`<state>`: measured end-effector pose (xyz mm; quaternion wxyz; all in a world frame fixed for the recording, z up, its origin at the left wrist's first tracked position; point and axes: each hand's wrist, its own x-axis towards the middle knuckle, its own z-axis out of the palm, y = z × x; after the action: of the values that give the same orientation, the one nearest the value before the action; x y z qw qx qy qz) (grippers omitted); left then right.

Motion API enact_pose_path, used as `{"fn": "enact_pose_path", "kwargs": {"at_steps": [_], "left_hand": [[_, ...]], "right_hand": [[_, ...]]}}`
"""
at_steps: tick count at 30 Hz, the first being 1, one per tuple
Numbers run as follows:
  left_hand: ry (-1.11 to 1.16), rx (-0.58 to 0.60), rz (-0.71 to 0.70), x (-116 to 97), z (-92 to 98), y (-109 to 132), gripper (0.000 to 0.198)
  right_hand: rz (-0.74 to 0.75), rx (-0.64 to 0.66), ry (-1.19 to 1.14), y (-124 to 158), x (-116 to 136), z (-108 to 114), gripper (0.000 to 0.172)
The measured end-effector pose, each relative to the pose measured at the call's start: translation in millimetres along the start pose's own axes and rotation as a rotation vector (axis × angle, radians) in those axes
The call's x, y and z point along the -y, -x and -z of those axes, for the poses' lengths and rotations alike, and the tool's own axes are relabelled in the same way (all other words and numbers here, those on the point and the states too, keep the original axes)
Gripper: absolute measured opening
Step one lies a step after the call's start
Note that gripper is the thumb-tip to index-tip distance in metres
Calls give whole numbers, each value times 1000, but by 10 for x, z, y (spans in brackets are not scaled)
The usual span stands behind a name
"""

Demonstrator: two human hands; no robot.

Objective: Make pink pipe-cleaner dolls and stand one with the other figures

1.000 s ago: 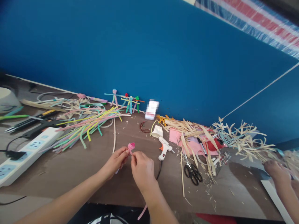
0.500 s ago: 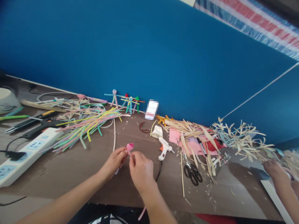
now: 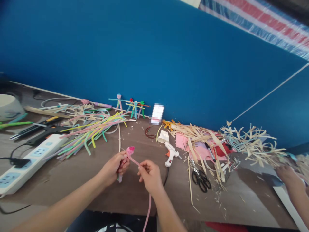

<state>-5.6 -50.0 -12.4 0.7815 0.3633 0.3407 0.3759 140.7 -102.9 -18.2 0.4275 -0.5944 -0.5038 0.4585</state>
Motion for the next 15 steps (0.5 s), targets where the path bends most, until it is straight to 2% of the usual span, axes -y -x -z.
{"fn": "enact_pose_path", "kwargs": {"at_steps": [4,8,12,15], "left_hand": [[-66,191,90,-80,3,87,14],[-311,369,164,-193,-35,175,11],[-569,490,191,-262,-87,208,15],[-737,535,111,-246,-89,200,17]], "right_hand": [[32,81,1,-166,70,209,11],[136,246,170,-327,295,374,10],[227,495,340,-473,571,397,8],[338,649,577,-573,752,346,9]]}}
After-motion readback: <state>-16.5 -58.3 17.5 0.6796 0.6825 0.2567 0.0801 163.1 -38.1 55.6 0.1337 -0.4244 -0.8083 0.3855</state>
